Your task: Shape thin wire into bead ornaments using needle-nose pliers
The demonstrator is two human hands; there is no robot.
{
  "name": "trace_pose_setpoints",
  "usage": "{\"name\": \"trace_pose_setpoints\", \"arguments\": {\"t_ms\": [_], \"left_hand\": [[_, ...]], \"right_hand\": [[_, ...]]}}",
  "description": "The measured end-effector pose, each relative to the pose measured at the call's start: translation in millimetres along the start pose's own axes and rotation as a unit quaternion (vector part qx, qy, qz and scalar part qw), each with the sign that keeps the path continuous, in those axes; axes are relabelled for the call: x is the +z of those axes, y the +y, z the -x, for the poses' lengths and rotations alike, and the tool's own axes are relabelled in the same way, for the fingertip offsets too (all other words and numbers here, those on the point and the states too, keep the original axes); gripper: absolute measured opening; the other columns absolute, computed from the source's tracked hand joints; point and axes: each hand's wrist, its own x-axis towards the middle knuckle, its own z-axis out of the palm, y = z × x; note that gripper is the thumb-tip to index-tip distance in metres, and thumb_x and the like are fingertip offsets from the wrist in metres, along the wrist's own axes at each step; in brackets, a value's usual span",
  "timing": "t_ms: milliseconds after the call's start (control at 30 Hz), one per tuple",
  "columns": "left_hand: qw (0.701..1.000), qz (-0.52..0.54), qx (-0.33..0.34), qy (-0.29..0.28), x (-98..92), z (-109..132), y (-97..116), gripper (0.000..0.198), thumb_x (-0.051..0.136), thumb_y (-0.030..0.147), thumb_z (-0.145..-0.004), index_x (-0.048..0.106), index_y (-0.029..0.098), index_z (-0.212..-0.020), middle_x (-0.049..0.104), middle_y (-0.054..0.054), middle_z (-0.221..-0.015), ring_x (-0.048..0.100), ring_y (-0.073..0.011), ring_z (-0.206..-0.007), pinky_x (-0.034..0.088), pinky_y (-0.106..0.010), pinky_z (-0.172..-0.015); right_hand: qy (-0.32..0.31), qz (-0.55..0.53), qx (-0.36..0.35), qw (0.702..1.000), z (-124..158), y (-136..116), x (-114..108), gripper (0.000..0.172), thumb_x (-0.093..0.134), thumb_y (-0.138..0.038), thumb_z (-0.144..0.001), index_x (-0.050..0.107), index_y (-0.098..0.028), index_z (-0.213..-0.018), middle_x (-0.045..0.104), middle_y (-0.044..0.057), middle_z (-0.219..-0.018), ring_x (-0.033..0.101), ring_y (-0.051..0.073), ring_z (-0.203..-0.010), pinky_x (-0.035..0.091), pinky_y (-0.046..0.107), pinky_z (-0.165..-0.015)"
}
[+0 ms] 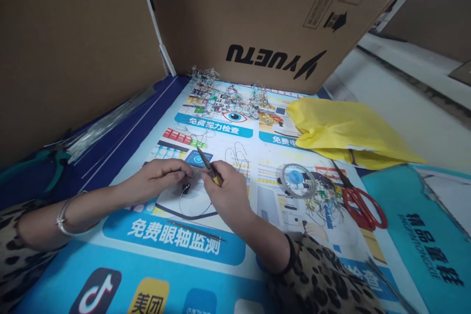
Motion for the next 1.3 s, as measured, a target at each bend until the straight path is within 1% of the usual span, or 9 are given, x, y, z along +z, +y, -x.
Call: {"name": "trace_pose_setpoints", "arguments": {"t_ms": [133, 267, 367, 467, 533, 667, 867, 1133, 1300], "left_hand": [[1.0, 0.011, 0.003, -0.015, -0.7, 0, 3, 0.022, 0.037, 0.014, -0.081, 0.058, 0.018, -0.085, 0.062, -0.001, -0.082, 0.057, -0.0127, -0.078, 0.044, -0.025, -0.073], [1.0, -0.01, 0.016, -0.025, -1.8, 0, 1, 0.024, 0.036, 0.013, -0.08, 0.059, 0.018, -0.087, 0.062, 0.0, -0.084, 0.056, -0.0125, -0.078, 0.042, -0.024, -0.073], [0.999, -0.028, 0.001, -0.032, -1.8, 1, 0, 0.033, 0.037, 0.011, -0.077, 0.059, 0.018, -0.1, 0.063, -0.001, -0.083, 0.055, -0.0117, -0.071, 0.042, -0.022, -0.067], [0.997, -0.009, -0.035, -0.065, -1.3, 1, 1, 0.041, 0.036, 0.01, -0.075, 0.056, 0.018, -0.11, 0.063, 0.0, -0.08, 0.052, -0.0099, -0.061, 0.04, -0.02, -0.058], [0.995, 0.007, -0.042, -0.088, -0.9, 0, 2, 0.04, 0.036, 0.012, -0.077, 0.056, 0.018, -0.11, 0.062, 0.0, -0.077, 0.05, -0.0092, -0.058, 0.039, -0.02, -0.056], [0.993, 0.004, -0.03, -0.112, -0.5, -2, 5, 0.032, 0.036, 0.015, -0.082, 0.057, 0.017, -0.106, 0.06, 0.001, -0.073, 0.048, -0.0085, -0.057, 0.038, -0.02, -0.057], [0.989, 0.005, -0.022, -0.146, -2.4, -3, 5, 0.024, 0.04, 0.013, -0.081, 0.057, 0.017, -0.098, 0.06, 0.0, -0.08, 0.048, -0.008, -0.062, 0.038, -0.019, -0.059], [0.992, 0.011, 0.018, -0.128, -2.6, -4, -1, 0.019, 0.041, 0.015, -0.081, 0.058, 0.017, -0.09, 0.062, -0.001, -0.081, 0.054, -0.0108, -0.072, 0.04, -0.023, -0.068], [0.995, -0.037, 0.03, -0.082, -4.1, -4, -2, 0.016, 0.047, 0.016, -0.08, 0.061, 0.017, -0.088, 0.062, -0.002, -0.083, 0.054, -0.0118, -0.075, 0.04, -0.023, -0.07]], "right_hand": [[-0.009, -0.007, 0.012, 1.0, -1, 0, -1, 0.006, 0.056, -0.025, -0.075, 0.059, -0.022, -0.079, 0.06, -0.003, -0.07, 0.053, 0.012, -0.064, 0.038, 0.022, -0.058], [-0.005, -0.009, 0.017, 1.0, -2, 1, -2, 0.006, 0.057, -0.025, -0.074, 0.059, -0.022, -0.078, 0.059, -0.004, -0.069, 0.052, 0.012, -0.063, 0.037, 0.022, -0.058], [-0.009, -0.015, 0.014, 1.0, -3, 1, -1, 0.005, 0.057, -0.026, -0.075, 0.059, -0.022, -0.077, 0.057, -0.004, -0.066, 0.05, 0.011, -0.061, 0.036, 0.022, -0.056], [-0.01, -0.021, 0.016, 1.0, -4, 1, -2, 0.006, 0.057, -0.027, -0.075, 0.058, -0.021, -0.074, 0.055, -0.005, -0.064, 0.048, 0.011, -0.059, 0.035, 0.022, -0.054], [-0.012, -0.022, 0.016, 1.0, -4, 1, -2, 0.006, 0.057, -0.026, -0.074, 0.058, -0.021, -0.073, 0.055, -0.005, -0.064, 0.048, 0.011, -0.059, 0.035, 0.022, -0.054], [-0.022, -0.022, 0.016, 0.999, -4, 0, -3, 0.005, 0.056, -0.025, -0.075, 0.058, -0.021, -0.074, 0.057, -0.004, -0.065, 0.05, 0.011, -0.06, 0.036, 0.022, -0.056], [-0.022, -0.018, 0.026, 0.999, -3, -1, -3, 0.005, 0.056, -0.026, -0.074, 0.058, -0.021, -0.074, 0.057, -0.004, -0.065, 0.05, 0.011, -0.061, 0.036, 0.022, -0.056], [-0.051, 0.009, 0.015, 0.999, -3, -3, -8, 0.005, 0.054, -0.025, -0.075, 0.057, -0.021, -0.074, 0.058, -0.004, -0.066, 0.051, 0.011, -0.062, 0.037, 0.022, -0.057], [-0.068, 0.044, 0.003, 0.997, -5, -2, -12, 0.005, 0.053, -0.023, -0.075, 0.057, -0.021, -0.074, 0.061, -0.002, -0.07, 0.055, 0.013, -0.067, 0.039, 0.024, -0.062]]}}
